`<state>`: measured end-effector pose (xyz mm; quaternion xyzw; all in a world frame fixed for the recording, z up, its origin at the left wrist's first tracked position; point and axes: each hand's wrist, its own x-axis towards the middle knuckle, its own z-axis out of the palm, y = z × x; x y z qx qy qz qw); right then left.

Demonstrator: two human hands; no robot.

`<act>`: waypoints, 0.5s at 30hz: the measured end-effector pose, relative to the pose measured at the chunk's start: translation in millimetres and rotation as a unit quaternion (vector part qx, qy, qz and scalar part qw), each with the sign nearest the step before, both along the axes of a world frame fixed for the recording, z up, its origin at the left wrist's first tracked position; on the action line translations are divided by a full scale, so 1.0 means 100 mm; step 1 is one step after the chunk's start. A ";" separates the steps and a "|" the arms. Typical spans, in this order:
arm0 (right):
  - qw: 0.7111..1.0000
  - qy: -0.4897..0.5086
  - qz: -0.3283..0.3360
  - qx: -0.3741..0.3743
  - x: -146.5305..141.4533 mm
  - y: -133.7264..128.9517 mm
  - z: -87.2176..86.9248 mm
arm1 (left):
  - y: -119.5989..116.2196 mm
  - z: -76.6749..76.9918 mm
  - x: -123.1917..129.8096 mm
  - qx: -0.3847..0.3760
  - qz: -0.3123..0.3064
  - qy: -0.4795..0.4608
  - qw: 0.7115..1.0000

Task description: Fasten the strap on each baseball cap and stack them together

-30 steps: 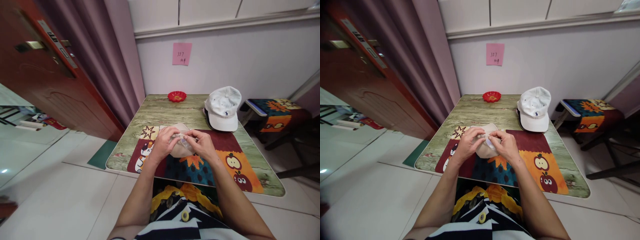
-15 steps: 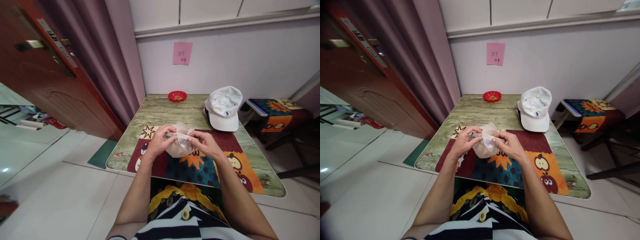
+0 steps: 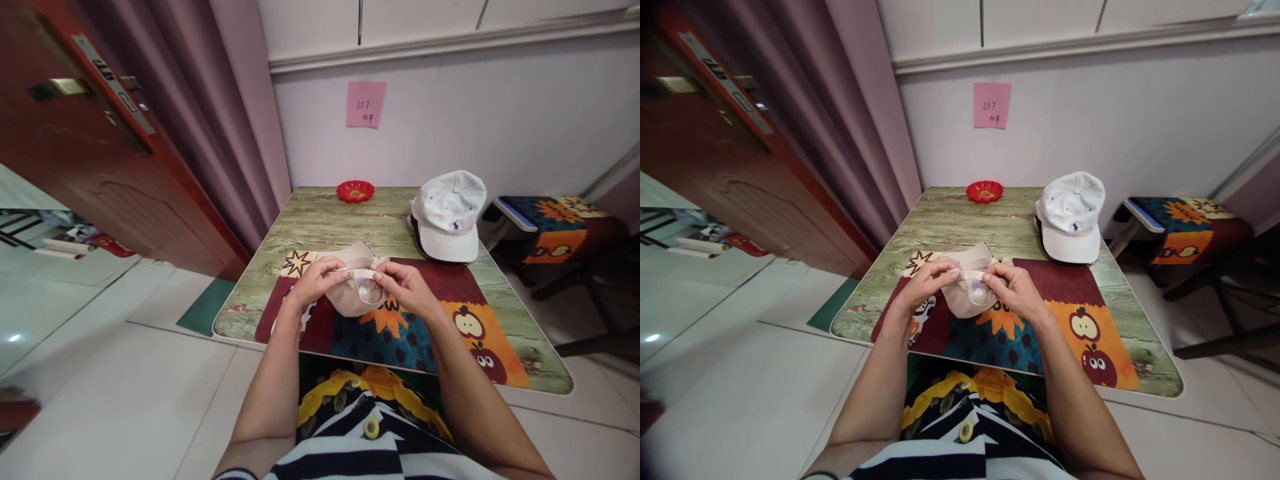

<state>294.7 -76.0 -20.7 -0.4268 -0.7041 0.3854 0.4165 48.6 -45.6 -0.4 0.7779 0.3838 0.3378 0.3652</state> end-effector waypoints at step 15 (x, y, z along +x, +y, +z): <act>0.985 -0.080 -0.112 0.103 0.36 0.09 -0.10 | -0.02 -0.01 -0.23 -0.061 0.014 -0.044 0.997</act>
